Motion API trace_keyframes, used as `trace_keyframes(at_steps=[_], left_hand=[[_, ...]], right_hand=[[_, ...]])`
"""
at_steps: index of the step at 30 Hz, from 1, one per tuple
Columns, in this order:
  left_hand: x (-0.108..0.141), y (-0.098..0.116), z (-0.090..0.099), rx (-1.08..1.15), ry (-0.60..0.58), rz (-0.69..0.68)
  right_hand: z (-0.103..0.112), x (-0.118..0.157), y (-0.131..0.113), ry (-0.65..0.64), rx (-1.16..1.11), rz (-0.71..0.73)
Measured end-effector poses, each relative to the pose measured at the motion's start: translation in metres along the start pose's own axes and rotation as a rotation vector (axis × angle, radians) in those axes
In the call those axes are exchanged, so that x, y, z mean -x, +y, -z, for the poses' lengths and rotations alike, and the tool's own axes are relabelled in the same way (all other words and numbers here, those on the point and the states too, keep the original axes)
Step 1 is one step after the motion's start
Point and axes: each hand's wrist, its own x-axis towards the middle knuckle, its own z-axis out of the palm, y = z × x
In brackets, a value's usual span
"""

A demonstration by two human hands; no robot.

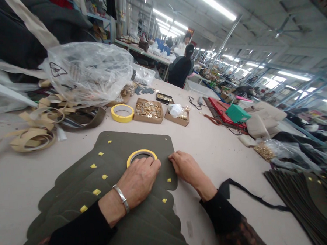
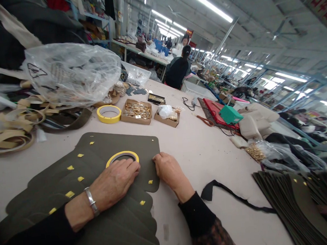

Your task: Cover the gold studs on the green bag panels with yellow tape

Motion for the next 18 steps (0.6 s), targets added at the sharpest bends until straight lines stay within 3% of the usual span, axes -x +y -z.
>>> trace_keyframes(at_steps=[4, 10, 14, 18], left_hand=[[0.001, -0.008, 0.004, 0.120, 0.081, -0.026], [0.006, -0.013, 0.005, 0.260, 0.243, -0.112], [0.008, -0.011, 0.003, 0.351, 0.342, -0.131], [0.008, -0.011, 0.002, 0.351, 0.368, -0.155]], right_hand=[[0.012, -0.013, -0.005, -0.065, -0.051, -0.126], [0.021, 0.004, -0.008, -0.174, -0.239, -0.070], [0.013, 0.023, -0.017, 0.166, -0.591, -0.117], [0.008, 0.031, -0.034, 0.363, -0.761, 0.098]])
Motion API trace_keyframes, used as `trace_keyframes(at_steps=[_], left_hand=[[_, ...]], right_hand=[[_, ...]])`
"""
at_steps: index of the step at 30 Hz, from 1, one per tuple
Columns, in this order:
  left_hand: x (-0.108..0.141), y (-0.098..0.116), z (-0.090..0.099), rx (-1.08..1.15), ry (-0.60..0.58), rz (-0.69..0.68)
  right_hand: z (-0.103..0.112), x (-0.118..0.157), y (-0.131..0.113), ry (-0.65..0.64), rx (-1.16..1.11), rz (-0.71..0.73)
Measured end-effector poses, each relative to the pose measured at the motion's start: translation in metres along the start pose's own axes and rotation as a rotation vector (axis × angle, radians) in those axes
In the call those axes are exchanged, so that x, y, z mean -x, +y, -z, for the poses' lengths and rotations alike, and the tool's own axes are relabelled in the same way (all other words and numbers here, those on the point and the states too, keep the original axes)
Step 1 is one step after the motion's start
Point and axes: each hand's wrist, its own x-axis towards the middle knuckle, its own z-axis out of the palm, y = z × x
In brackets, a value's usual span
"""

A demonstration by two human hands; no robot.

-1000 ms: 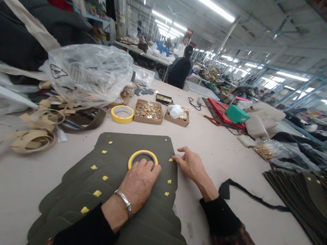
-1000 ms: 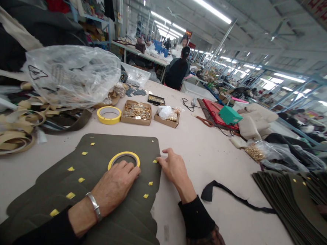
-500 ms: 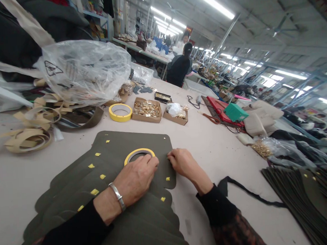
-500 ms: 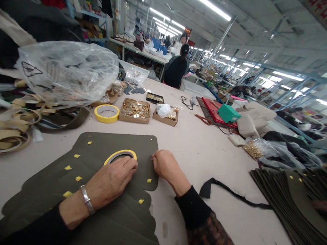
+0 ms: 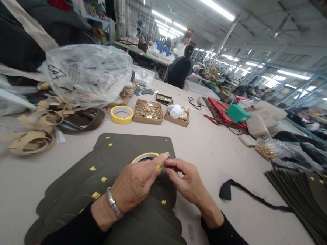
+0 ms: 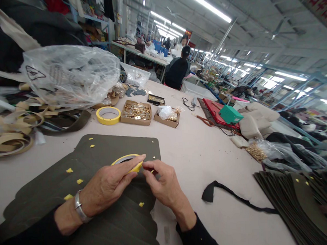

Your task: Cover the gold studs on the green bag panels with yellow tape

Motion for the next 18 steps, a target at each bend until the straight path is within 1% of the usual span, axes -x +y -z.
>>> trace_keyframes(at_steps=[3, 8, 12, 15, 18], left_hand=[[0.001, 0.000, -0.001, -0.063, 0.003, -0.002], [0.004, 0.001, -0.005, -0.123, -0.010, -0.019], [0.005, 0.003, -0.006, -0.128, -0.019, 0.004], [0.005, 0.005, -0.005, -0.096, -0.072, 0.039], [0.005, 0.006, -0.004, -0.125, -0.101, 0.072]], right_hand=[[-0.006, -0.001, -0.006, 0.027, 0.042, 0.173], [-0.010, -0.002, -0.004, 0.012, 0.185, 0.313], [-0.014, 0.000, -0.003, 0.055, 0.251, 0.332], [-0.016, 0.003, -0.004, 0.098, 0.302, 0.313], [-0.017, 0.004, -0.006, 0.112, 0.372, 0.288]])
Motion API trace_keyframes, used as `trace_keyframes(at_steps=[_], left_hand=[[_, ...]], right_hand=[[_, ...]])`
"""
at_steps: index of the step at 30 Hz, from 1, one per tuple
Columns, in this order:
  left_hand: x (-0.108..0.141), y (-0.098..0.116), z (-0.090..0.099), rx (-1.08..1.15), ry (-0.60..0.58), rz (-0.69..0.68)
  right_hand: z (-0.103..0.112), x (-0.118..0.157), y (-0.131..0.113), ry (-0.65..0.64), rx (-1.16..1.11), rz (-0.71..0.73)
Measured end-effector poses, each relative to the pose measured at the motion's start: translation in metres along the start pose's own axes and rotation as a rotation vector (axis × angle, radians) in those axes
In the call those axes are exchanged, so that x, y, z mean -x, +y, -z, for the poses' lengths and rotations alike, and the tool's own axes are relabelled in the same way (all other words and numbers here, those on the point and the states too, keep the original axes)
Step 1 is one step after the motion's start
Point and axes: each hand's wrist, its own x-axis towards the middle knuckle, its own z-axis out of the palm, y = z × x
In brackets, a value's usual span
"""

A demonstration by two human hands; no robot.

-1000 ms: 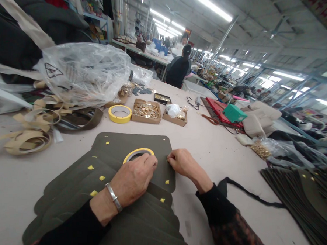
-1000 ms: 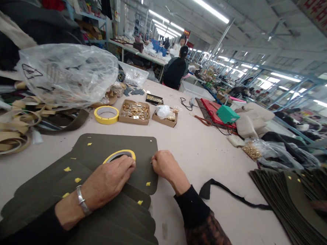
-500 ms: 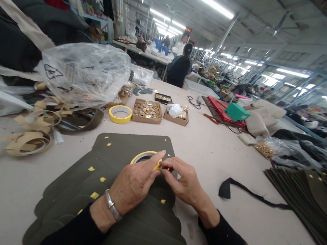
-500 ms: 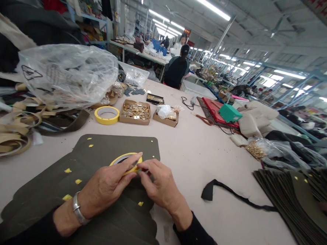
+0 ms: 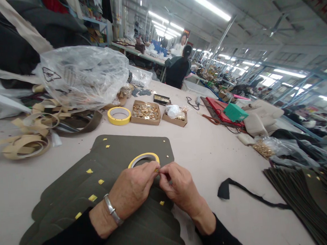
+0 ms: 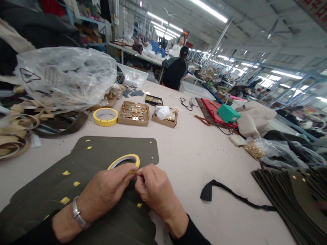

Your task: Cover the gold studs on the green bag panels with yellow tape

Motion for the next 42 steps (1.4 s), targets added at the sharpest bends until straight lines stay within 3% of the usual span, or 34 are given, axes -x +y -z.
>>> trace_keyframes(at_steps=[4, 8, 11, 14, 18, 21, 27, 32, 36, 39, 42], left_hand=[[-0.002, 0.003, 0.001, -0.067, 0.012, 0.032], [-0.005, 0.011, 0.004, -0.057, 0.090, -0.003], [-0.004, 0.016, 0.004, -0.018, 0.149, -0.048], [-0.003, 0.014, 0.001, -0.139, 0.048, -0.031], [-0.004, 0.009, -0.004, -0.315, -0.218, 0.028], [-0.005, 0.009, -0.006, -0.334, -0.304, 0.038], [-0.005, 0.009, -0.007, -0.335, -0.304, 0.059], [-0.003, 0.009, -0.005, -0.349, -0.285, 0.057], [-0.001, 0.008, -0.005, -0.350, -0.254, 0.038], [-0.002, 0.008, -0.005, -0.342, -0.228, 0.019], [-0.006, 0.009, -0.003, -0.328, -0.248, 0.029]], right_hand=[[0.000, -0.001, -0.008, 0.036, -0.048, -0.114], [-0.003, -0.005, -0.010, 0.009, -0.271, -0.492], [-0.002, -0.007, 0.010, -0.001, -0.411, -0.746], [0.005, -0.009, 0.044, -0.011, -0.519, -0.852], [0.010, -0.012, 0.078, -0.206, -0.508, -0.826], [0.002, -0.016, 0.087, -0.301, -0.407, -0.820], [-0.011, -0.028, 0.088, -0.377, -0.205, -0.735], [-0.008, -0.042, 0.083, -0.447, -0.025, -0.686], [0.001, -0.041, 0.080, -0.413, 0.111, -0.650], [0.009, -0.033, 0.079, -0.364, 0.175, -0.427], [0.011, -0.027, 0.075, -0.462, 0.208, -0.179]])
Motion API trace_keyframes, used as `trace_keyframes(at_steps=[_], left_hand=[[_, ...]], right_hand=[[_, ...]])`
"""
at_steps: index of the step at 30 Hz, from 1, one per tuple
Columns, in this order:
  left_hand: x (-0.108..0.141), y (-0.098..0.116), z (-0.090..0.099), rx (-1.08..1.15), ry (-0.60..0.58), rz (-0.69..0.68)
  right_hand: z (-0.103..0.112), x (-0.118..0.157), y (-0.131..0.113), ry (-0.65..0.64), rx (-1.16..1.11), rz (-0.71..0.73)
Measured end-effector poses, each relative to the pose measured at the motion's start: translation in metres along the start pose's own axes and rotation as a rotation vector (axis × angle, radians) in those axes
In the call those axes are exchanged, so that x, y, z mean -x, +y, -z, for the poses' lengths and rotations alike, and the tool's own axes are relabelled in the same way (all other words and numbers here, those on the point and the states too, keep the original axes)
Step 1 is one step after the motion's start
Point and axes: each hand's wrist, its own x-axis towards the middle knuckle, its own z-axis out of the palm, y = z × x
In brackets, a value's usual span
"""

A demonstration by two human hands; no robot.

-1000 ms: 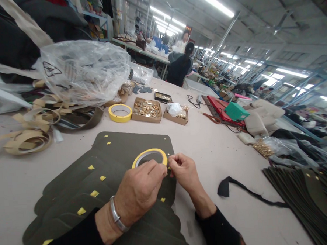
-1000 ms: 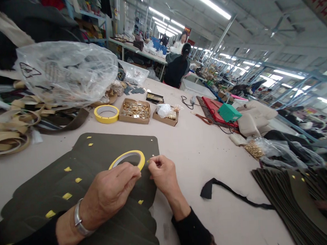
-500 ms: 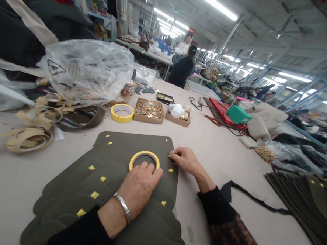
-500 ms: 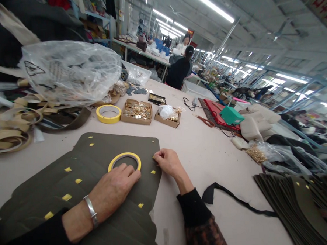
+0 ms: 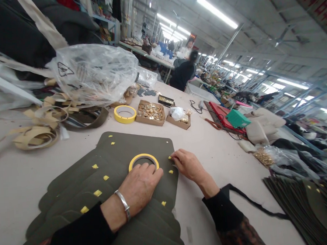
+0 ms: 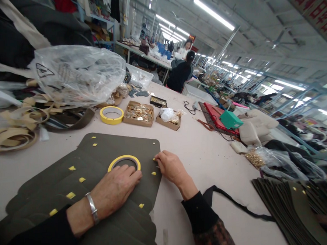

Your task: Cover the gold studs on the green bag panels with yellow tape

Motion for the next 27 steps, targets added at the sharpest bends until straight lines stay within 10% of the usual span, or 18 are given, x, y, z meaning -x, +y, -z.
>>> trace_keyframes(at_steps=[13, 18, 23, 27], left_hand=[[0.000, -0.016, 0.000, 0.223, 0.172, -0.022], [0.000, -0.017, -0.003, 0.256, 0.189, -0.025], [0.001, -0.017, -0.002, 0.338, 0.333, -0.058], [0.001, -0.015, 0.001, 0.426, 0.458, -0.129]], right_hand=[[0.013, -0.022, -0.022, -0.276, 0.005, -0.117], [0.016, 0.004, -0.020, -0.460, -0.371, -0.083], [0.010, 0.019, -0.028, -0.032, -0.685, -0.275], [0.007, 0.025, -0.049, 0.155, -0.738, -0.112]])
